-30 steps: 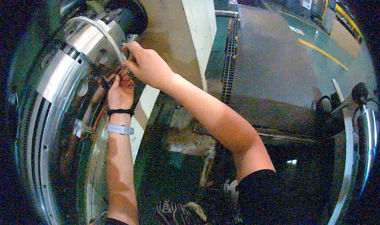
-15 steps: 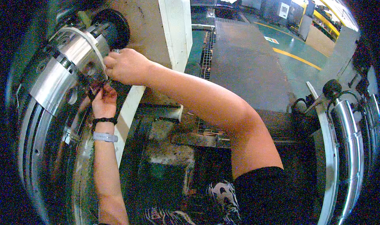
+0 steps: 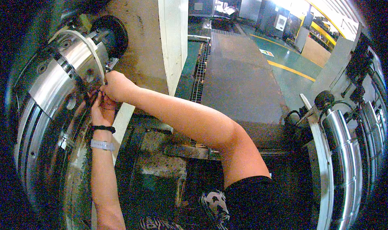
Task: The person uses an allen key to loosen and tighten bolts on a large metallic cylinder of an industrial machine, working on multiple points along the roller while standing on a metal grate platform.
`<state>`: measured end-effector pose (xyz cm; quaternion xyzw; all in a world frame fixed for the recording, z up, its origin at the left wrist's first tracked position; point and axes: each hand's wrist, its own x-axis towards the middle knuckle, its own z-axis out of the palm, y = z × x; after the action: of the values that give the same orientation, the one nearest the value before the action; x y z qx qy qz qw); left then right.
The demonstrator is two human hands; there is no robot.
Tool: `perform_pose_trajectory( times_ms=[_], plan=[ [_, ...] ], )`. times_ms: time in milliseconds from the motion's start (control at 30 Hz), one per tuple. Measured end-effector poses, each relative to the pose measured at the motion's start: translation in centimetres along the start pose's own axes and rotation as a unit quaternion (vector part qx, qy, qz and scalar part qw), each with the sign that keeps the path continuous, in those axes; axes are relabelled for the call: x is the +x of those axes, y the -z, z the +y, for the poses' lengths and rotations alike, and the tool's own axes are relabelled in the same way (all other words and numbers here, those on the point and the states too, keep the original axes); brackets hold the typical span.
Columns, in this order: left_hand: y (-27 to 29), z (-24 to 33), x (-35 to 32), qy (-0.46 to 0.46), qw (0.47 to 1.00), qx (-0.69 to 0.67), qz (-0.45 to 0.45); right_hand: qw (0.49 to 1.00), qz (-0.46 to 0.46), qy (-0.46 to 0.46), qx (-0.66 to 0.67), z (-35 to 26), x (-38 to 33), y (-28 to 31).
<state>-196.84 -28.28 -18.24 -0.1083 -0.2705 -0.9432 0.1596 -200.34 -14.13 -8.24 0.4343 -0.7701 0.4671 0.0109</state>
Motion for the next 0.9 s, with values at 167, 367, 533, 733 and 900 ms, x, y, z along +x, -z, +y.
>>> perform_pose_trajectory(
  times_ms=[167, 367, 533, 733, 900],
  plan=[
    [-1.5, 0.0, -0.5, -0.046, 0.992, 0.022, 0.112, 0.964, -0.143, 0.133, -0.182, -0.3, -0.4, 1.2],
    [-2.9, -0.6, -0.6, -0.043, 0.988, -0.007, 0.149, 0.998, -0.029, -0.055, -0.016, 0.2, 0.9, 0.7],
    [-2.4, -0.4, -0.9, -0.046, 0.992, 0.020, 0.115, 0.909, -0.067, -0.154, 0.382, 3.5, 0.9, -0.5],
    [-1.4, -0.5, -0.5, -0.055, 0.995, 0.036, 0.074, 0.959, 0.200, 0.154, -0.127, 4.7, -0.5, -1.2],
    [-1.2, -0.2, -1.3, -0.044, 0.993, 0.037, 0.099, 0.874, 0.102, 0.321, -0.350, 2.5, -1.6, 1.8]
  ],
)
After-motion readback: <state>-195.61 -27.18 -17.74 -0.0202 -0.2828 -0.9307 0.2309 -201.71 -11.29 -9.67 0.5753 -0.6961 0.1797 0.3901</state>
